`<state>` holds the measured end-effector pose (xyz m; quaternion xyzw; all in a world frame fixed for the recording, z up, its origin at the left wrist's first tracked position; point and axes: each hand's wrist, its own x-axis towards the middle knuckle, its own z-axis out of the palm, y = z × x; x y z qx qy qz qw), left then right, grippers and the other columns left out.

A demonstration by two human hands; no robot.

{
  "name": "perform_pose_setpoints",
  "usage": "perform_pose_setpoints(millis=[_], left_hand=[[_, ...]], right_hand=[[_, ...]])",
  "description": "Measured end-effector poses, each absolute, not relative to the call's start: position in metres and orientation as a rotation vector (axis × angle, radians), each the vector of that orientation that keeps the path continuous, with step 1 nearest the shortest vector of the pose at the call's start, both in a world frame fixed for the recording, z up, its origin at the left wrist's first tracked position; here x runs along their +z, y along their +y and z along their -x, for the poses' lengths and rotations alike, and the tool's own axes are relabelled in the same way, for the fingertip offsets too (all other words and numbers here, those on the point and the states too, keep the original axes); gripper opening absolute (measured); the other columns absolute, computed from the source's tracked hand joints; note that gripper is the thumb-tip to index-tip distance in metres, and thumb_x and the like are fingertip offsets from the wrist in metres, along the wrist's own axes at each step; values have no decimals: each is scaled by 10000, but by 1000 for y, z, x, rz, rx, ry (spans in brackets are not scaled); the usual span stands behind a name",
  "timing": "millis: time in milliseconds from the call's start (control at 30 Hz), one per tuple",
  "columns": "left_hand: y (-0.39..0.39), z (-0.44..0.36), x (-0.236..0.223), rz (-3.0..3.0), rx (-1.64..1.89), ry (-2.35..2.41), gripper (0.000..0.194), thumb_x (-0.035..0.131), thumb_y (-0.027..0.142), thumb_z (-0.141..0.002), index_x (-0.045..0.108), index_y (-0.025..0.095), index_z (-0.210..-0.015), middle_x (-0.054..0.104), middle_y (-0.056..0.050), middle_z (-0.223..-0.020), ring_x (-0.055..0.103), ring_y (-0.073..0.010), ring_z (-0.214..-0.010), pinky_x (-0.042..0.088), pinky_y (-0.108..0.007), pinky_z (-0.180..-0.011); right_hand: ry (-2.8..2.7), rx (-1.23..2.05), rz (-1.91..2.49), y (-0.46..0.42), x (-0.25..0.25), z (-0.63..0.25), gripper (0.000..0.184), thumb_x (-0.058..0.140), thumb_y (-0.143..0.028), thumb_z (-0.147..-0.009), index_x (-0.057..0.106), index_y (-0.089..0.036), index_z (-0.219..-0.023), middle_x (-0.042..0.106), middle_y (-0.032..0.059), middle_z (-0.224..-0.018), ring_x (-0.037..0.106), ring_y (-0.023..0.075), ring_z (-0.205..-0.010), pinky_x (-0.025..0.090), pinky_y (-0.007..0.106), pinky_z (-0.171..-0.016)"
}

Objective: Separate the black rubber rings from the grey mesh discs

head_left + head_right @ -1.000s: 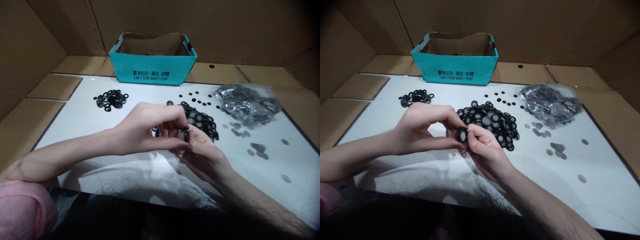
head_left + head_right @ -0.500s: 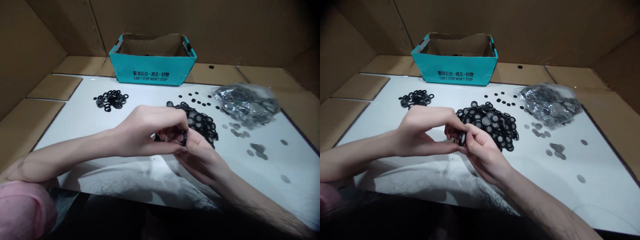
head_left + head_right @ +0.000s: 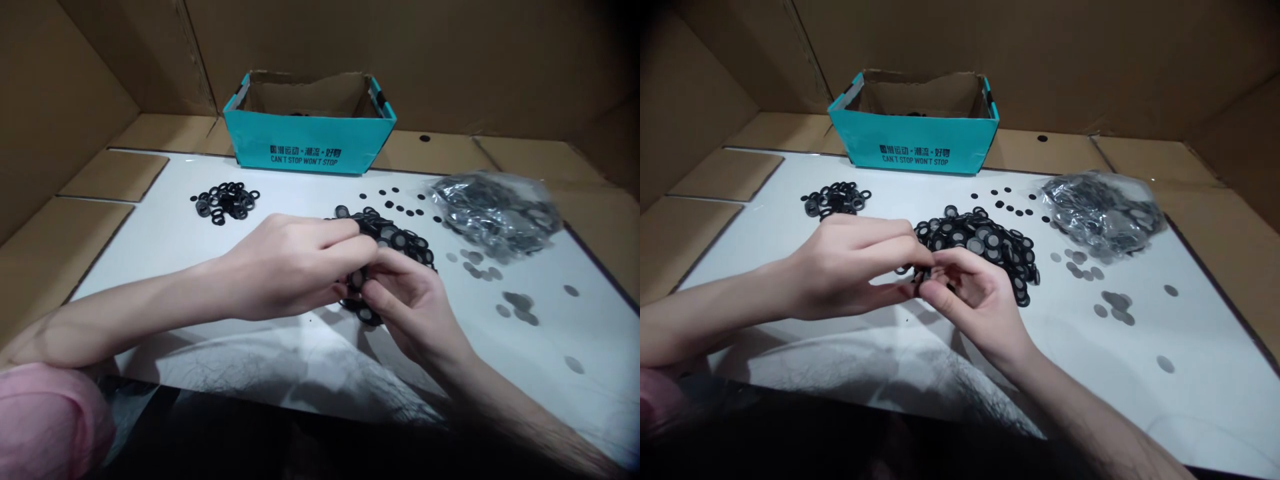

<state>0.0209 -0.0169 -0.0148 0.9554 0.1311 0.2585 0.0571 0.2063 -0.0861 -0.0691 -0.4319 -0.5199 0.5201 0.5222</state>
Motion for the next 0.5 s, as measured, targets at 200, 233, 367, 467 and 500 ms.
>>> perform_pose_setpoints(millis=[200,233,367,467,500], left_hand=[[-20,-21,-19,-2818,881,297,107,509,169,-905,605,166,-859,660,2,-765,566,-81,-648,397,-189,-571],[-19,-21,-19,-2807,887,283,114,505,168,-908,605,164,-853,653,0,-750,564,-84,-643,399,-191,-573],[-16,-22,-20,-2859,935,240,136,515,215,-922,629,151,-887,658,-23,-750,577,-106,-637,399,-220,-575],[-12,-22,-22,-2859,970,207,187,561,314,-911,651,161,-969,683,-25,-747,597,-117,-636,414,-228,-587],[-12,-22,-23,-2854,981,205,194,568,330,-908,657,171,-977,686,-17,-728,600,-116,-629,422,-226,-594]], right_hand=[[-1168,1378,960,-86,-72,-209,266,776,-378,-736,696,-224,-938,698,19,-796,651,133,-723,534,248,-639],[-1162,1383,955,-87,-73,-209,265,776,-377,-737,698,-224,-939,707,23,-806,658,136,-730,538,251,-644],[-1145,1361,951,-86,-74,-209,249,783,-365,-730,708,-235,-929,714,15,-812,665,129,-727,548,246,-652],[-1139,1323,976,-85,-74,-209,260,801,-380,-703,712,-247,-908,706,6,-799,655,122,-707,551,241,-635],[-1144,1312,989,-85,-74,-209,269,803,-394,-696,712,-250,-904,706,8,-798,655,124,-705,555,245,-634]])
